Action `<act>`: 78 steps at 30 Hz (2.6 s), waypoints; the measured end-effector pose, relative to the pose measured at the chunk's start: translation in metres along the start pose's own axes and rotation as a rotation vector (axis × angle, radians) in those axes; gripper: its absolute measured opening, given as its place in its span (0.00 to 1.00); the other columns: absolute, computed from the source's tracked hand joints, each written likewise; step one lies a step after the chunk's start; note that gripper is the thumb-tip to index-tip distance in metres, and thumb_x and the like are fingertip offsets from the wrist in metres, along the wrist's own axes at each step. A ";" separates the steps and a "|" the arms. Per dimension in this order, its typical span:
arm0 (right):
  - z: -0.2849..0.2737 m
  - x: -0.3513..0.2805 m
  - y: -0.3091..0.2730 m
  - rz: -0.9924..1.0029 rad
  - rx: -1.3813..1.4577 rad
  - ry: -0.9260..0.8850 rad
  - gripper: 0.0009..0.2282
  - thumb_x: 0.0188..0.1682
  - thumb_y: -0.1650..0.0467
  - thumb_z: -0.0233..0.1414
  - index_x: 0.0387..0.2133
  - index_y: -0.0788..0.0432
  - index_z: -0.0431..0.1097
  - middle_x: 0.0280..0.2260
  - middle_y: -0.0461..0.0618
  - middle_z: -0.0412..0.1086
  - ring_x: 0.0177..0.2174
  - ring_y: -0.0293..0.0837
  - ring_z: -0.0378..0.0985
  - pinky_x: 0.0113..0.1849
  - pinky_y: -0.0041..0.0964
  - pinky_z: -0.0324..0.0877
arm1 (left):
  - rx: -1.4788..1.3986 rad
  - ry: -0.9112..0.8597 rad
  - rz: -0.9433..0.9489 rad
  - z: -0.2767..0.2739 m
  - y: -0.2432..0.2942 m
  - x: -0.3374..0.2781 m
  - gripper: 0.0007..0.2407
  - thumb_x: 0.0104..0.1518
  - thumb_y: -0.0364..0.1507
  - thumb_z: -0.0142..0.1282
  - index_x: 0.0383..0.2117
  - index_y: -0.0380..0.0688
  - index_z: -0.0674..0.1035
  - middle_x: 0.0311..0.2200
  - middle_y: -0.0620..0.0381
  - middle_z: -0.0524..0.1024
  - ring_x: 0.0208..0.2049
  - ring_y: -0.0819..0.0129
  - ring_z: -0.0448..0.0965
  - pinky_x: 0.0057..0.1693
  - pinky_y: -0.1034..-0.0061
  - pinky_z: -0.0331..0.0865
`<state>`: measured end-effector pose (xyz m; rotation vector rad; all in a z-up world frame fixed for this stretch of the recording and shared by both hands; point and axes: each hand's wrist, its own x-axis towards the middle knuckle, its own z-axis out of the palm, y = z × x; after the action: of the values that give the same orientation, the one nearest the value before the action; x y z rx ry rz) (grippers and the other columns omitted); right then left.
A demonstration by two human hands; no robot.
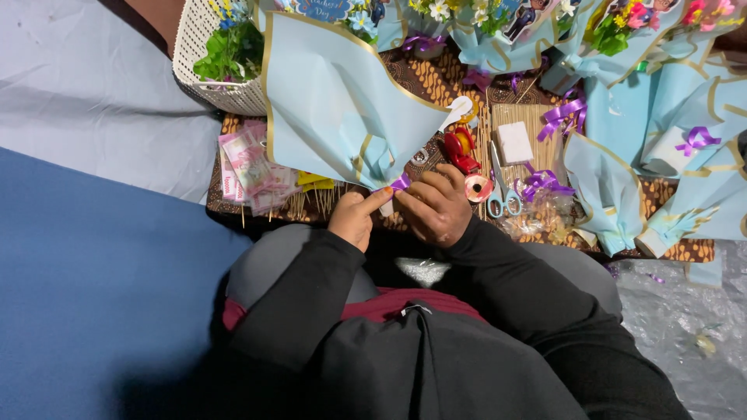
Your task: Wrapping a small gift bouquet with decorative paper and securing it with ribbon and tape
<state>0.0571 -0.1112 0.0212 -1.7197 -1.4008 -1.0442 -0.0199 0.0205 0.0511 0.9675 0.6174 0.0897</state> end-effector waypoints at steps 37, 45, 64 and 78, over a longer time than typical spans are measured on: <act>-0.003 -0.011 -0.002 0.159 0.202 -0.024 0.08 0.46 0.67 0.51 0.33 0.59 0.72 0.38 0.54 0.68 0.41 0.57 0.69 0.43 0.54 0.60 | 0.064 0.007 0.347 -0.048 -0.058 0.052 0.24 0.47 0.26 0.60 0.50 0.29 0.67 0.47 0.44 0.67 0.52 0.65 0.60 0.59 0.59 0.53; 0.007 -0.020 -0.010 0.918 0.514 -0.323 0.18 0.44 0.64 0.55 0.43 0.64 0.63 0.38 0.64 0.65 0.40 0.63 0.69 0.43 0.56 0.62 | 0.149 0.020 0.368 -0.051 -0.063 0.046 0.12 0.42 0.26 0.62 0.30 0.30 0.77 0.27 0.55 0.71 0.34 0.73 0.68 0.46 0.70 0.67; -0.037 -0.051 0.055 1.087 0.400 -0.202 0.12 0.42 0.66 0.57 0.39 0.52 0.70 0.36 0.51 0.70 0.40 0.50 0.72 0.44 0.42 0.66 | -0.089 0.107 0.382 -0.059 -0.034 0.049 0.14 0.38 0.21 0.62 0.30 0.28 0.72 0.25 0.50 0.67 0.27 0.69 0.68 0.35 0.74 0.70; -0.057 -0.084 0.074 1.093 -0.367 -0.798 0.24 0.45 0.51 0.46 0.45 0.55 0.63 0.42 0.54 0.65 0.46 0.51 0.62 0.46 0.47 0.56 | -0.013 -0.093 0.281 -0.060 -0.042 0.062 0.12 0.40 0.22 0.60 0.32 0.33 0.75 0.23 0.56 0.71 0.24 0.71 0.74 0.34 0.73 0.74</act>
<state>0.1117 -0.2123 -0.0294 -2.8107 -0.3888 0.0436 -0.0085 0.0617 -0.0342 1.0352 0.3929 0.2960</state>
